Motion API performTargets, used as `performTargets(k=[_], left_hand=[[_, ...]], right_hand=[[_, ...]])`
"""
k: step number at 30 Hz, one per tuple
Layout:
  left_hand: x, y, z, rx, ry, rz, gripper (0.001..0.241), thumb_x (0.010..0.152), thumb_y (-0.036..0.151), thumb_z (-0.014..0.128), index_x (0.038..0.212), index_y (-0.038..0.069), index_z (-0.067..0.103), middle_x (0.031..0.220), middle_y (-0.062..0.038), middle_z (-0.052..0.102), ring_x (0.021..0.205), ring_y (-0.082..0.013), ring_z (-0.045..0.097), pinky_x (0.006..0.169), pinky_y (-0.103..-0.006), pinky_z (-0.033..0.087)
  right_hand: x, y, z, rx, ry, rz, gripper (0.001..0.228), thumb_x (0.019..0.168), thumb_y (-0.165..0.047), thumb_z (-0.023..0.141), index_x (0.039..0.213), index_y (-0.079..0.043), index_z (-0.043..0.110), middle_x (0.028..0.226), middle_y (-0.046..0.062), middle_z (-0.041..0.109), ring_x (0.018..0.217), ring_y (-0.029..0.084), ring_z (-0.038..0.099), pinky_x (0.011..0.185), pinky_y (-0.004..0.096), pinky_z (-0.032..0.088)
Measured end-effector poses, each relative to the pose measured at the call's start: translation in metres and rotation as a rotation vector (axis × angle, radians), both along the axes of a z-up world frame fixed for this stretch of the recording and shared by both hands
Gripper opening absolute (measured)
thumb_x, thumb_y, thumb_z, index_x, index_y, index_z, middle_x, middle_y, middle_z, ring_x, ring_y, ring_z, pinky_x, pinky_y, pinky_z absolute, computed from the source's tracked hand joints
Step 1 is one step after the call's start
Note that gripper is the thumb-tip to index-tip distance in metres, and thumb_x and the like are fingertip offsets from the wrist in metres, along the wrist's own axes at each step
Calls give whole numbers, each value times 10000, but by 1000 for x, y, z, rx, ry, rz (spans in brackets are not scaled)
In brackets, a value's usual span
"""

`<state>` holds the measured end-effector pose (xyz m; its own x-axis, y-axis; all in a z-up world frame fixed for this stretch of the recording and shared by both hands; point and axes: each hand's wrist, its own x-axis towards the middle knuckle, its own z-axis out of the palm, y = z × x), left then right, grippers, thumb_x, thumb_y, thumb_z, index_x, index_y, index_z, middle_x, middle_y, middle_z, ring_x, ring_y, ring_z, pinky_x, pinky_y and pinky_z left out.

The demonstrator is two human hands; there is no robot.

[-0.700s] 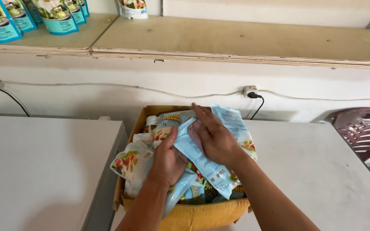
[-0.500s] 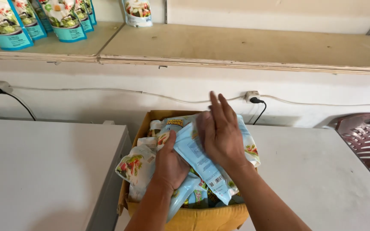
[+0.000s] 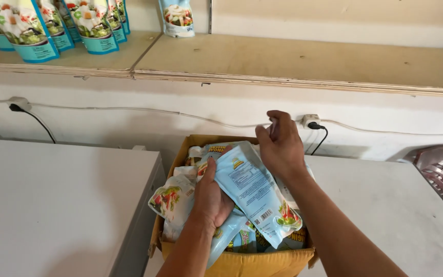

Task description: The person is wiping and stocking pouches of mayonnaise onto a grocery store shelf.

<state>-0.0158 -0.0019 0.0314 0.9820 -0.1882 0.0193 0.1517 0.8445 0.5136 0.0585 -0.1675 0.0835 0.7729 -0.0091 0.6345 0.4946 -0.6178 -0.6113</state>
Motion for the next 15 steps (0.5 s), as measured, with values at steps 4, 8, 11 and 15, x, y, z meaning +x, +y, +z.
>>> performTargets(k=[4,8,11,15], left_hand=[[6,0,-4,4,-38,-51,621,1055,506,277,1513,147,494,1485,-107,574,1333,-265,559,1131,-456,416],[3,1,1,40,-1,-24,619,1043,507,288,1509,159,498,1476,-94,581,1320,-260,560,1123,-462,423],[8,-1,-7,28,27,-17,620,1053,509,302,1453,87,518,1423,-133,597,1295,-283,570,1114,-468,434],[18,-1,-26,-36,39,48,546,1046,380,296,1379,51,577,1327,-144,650,1223,-284,620,1093,-434,471]], right_hand=[[-10,-9,41,310,255,256,468,936,-68,620,1387,-3,512,976,186,675,798,318,641,712,426,557],[-46,-1,67,202,-4,122,331,950,-57,661,1255,34,569,997,121,696,807,180,706,702,323,583],[-68,13,41,54,7,6,355,914,-151,784,1201,6,646,937,147,698,802,211,701,714,327,595],[-94,22,10,-269,-322,433,352,764,-151,846,991,25,642,1240,184,648,1108,342,651,834,384,569]])
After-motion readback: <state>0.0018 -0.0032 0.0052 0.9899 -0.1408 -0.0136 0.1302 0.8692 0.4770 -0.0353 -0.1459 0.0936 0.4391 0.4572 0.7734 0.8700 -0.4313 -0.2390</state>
